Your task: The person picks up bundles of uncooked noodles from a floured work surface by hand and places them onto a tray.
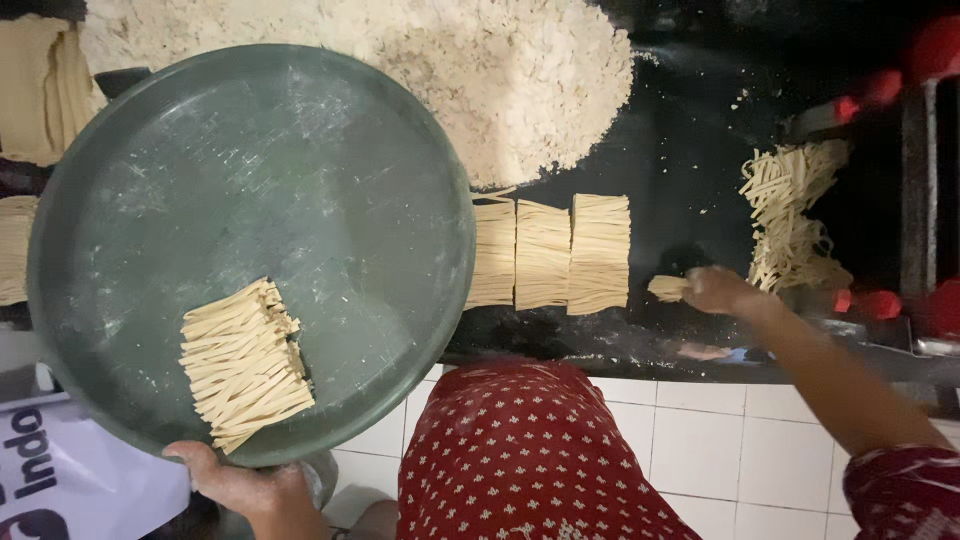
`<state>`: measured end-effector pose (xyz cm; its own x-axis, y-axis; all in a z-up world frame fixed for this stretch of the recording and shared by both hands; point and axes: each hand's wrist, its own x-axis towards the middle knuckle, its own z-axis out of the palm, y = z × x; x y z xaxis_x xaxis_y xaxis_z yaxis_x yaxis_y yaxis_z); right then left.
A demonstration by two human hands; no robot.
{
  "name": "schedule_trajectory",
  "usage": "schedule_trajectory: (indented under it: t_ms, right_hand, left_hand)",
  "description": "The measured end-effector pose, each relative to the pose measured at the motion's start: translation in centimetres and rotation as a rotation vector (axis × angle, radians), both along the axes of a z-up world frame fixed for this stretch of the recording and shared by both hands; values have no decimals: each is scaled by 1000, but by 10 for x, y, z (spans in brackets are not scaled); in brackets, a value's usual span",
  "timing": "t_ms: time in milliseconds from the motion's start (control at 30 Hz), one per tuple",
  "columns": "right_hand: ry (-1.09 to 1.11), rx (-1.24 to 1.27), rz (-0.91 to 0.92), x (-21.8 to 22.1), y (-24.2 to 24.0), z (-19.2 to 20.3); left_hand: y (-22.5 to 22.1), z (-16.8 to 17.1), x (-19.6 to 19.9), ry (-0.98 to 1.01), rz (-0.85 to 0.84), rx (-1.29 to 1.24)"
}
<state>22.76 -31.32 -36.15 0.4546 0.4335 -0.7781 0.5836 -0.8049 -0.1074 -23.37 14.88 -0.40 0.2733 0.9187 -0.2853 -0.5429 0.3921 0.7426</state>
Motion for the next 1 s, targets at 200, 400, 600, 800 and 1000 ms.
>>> schedule_trajectory:
  t_ms: [200,400,600,800,1000]
  right_hand:
    - [9,179,177,40,72,16]
    - [91,315,91,-17,150,21]
    - [-176,366,74,-48,127,46]
    - [-111,258,6,-28,129,111]
    - [-62,359,170,5,161,88]
  left_hand:
    - [9,-27,-22,137,46,59]
    - [-1,-13,-21,96,85,5]
    - [-7,-3,-22,-69,106,-45]
    - [-3,-14,-27,58,99,-41]
    - [2,-25,-32,-25,63,-30]
